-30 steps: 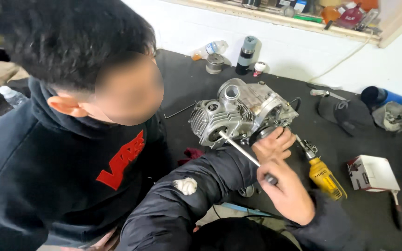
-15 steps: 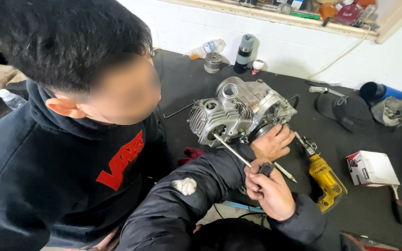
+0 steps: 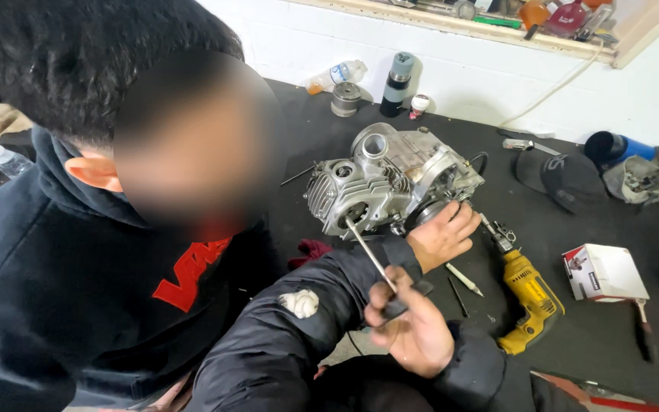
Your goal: The person uses a screwdriver to loosen a bolt on a small engine block placed on a workbench. They then rotate the engine's flywheel by hand to check for movement. A second person stands nearby and observes the process.
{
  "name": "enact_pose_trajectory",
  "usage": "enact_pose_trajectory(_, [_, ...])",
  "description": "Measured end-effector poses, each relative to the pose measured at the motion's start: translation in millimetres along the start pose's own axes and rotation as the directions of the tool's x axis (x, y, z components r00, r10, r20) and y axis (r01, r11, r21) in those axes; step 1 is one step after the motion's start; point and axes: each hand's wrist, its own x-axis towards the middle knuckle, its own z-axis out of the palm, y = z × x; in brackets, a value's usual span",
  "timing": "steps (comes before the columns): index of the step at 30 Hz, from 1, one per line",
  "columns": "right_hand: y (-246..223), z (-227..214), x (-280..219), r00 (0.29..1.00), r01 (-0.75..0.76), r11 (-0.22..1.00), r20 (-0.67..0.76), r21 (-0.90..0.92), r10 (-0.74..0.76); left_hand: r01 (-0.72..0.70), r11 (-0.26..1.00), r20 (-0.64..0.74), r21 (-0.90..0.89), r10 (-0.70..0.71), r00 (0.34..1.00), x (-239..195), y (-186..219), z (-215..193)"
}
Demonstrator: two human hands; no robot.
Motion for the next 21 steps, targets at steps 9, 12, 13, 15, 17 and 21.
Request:
enact_pose_trajectory(9, [8,-19,5,0.998,0.007,0.999,0.065,0.040,-0.009,-0.008,1.000,-0.028,0.011,0.009,1.000,0,-2,-2])
enact_pose_trajectory(12, [1,-14,6,0.997,0.042,0.999,0.070,-0.026,-0.040,-0.044,0.999,-0.065,-0.014,0.043,0.997,1,-1,14])
enact_pose_trajectory(13, [0,-18,5,0.997,0.040,0.999,0.067,-0.024,-0.038,-0.043,0.999,-0.064,-0.017,0.042,0.997,1,-1,14])
enact_pose_trajectory(15, [-2,-25,7,0.992,0.108,0.959,-0.030,-0.263,-0.120,-0.070,0.997,-0.045,-0.042,0.068,0.997,2,-4,14])
enact_pose_trajectory(17, [-11,-5,9,0.966,0.245,0.760,0.080,-0.601,-0.247,-0.057,0.997,-0.054,-0.054,0.054,0.997,2,-4,14])
enact_pose_trajectory(21, [-30,37,-3,0.848,0.355,-0.487,0.494,-0.798,-0.191,-0.054,0.997,-0.077,-0.048,0.050,0.996,-1,-2,17])
